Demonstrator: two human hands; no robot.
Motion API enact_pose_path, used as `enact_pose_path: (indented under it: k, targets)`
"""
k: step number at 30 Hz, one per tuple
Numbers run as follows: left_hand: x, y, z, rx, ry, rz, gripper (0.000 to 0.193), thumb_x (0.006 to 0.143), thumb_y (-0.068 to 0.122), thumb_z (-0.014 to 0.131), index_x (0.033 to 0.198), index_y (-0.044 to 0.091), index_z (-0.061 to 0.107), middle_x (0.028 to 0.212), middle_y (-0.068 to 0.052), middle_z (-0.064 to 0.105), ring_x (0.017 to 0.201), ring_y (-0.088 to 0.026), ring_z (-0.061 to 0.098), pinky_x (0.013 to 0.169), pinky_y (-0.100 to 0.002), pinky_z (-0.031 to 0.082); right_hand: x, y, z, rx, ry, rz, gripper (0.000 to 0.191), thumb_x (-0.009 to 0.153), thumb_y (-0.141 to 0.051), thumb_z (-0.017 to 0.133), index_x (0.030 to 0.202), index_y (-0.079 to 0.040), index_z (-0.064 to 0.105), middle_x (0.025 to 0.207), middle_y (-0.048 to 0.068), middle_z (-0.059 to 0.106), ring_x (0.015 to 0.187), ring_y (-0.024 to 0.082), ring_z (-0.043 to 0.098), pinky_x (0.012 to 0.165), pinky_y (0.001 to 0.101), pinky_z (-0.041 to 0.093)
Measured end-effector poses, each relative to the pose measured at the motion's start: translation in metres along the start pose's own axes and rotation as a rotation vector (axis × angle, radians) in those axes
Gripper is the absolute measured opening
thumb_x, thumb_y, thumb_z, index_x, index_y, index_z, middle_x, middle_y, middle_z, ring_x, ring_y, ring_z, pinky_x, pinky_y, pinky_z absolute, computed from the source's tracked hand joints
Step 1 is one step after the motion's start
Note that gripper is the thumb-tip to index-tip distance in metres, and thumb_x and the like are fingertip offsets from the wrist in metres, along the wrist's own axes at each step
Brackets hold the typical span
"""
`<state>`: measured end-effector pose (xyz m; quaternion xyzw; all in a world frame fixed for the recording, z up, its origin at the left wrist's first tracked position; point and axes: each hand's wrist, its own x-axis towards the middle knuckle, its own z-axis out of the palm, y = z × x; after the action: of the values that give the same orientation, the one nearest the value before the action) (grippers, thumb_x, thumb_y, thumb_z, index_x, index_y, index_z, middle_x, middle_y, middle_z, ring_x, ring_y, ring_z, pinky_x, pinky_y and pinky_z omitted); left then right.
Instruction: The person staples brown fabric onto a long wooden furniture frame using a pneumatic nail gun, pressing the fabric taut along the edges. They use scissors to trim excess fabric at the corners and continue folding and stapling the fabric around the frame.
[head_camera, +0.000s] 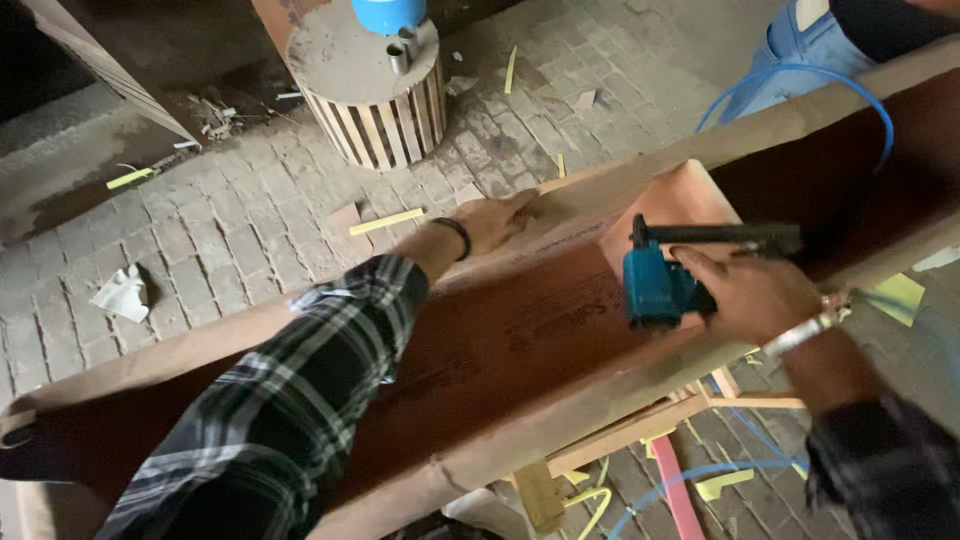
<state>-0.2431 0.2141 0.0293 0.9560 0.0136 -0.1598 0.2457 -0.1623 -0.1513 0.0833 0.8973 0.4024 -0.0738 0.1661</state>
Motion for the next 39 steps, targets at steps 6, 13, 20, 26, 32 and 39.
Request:
enact_pose_path:
  k: [6,13,20,26,32,39]
  targets:
    - [0.039,0.032,0.009,0.348,0.064,0.047,0.067,0.109,0.035,0.039,0.165,0.038,0.002,0.135,-0.019,0.057,0.108,-0.041,0.065,0.086,-0.053,0.056,0.051,0.055,-0.015,-0.126,0.088,-0.133,0.082,0.072,-0.017,0.070,0.147,-0.038,0.046,0.096,0.015,0.076,0.086,0.037,0.074,0.078,0.0520,0.060]
    - [0.036,0.038,0.007,0.399,0.065,0.009,0.075,0.106,0.024,0.045,0.163,0.046,0.001,0.137,-0.019,0.055,0.101,-0.036,0.070,0.076,-0.049,0.060,0.088,0.060,-0.017,-0.136,0.001,-0.160,0.084,0.078,-0.015,0.068,0.153,-0.039,0.041,0.089,0.017,0.075,0.084,0.038,0.074,0.078,0.0524,0.060]
    - [0.037,0.027,0.013,0.414,0.140,0.055,0.063,0.110,0.038,0.043,0.161,0.046,0.007,0.125,-0.017,0.059,0.095,-0.040,0.069,0.077,-0.050,0.059,0.086,0.060,-0.002,-0.050,0.158,-0.266,0.081,0.071,-0.015,0.072,0.146,-0.032,0.048,0.088,0.017,0.075,0.083,0.039,0.074,0.076,0.0525,0.059]
    - [0.042,0.022,0.017,0.420,0.167,0.082,0.066,0.109,0.035,0.043,0.163,0.045,0.007,0.120,-0.021,0.060,0.090,-0.040,0.070,0.075,-0.051,0.059,0.100,0.046,0.016,-0.101,0.140,-0.276,0.066,0.073,-0.022,0.076,0.136,-0.024,0.056,0.087,0.015,0.074,0.082,0.036,0.074,0.072,0.0514,0.059]
    - [0.044,0.020,0.017,0.434,0.077,0.015,0.067,0.108,0.035,0.046,0.161,0.045,0.005,0.133,-0.021,0.053,0.090,-0.039,0.070,0.071,-0.049,0.060,0.095,0.029,0.023,-0.024,0.192,-0.297,0.074,0.070,-0.021,0.077,0.141,-0.027,0.057,0.083,0.015,0.074,0.078,0.037,0.073,0.071,0.0515,0.059]
    - [0.025,0.014,0.014,0.416,0.048,0.038,0.071,0.106,0.030,0.047,0.162,0.045,0.006,0.125,-0.019,0.054,0.084,-0.036,0.068,0.070,-0.047,0.060,0.098,-0.003,0.025,-0.007,0.269,-0.343,0.069,0.069,-0.031,0.079,0.135,-0.025,0.059,0.083,0.015,0.075,0.079,0.036,0.073,0.068,0.0523,0.057]
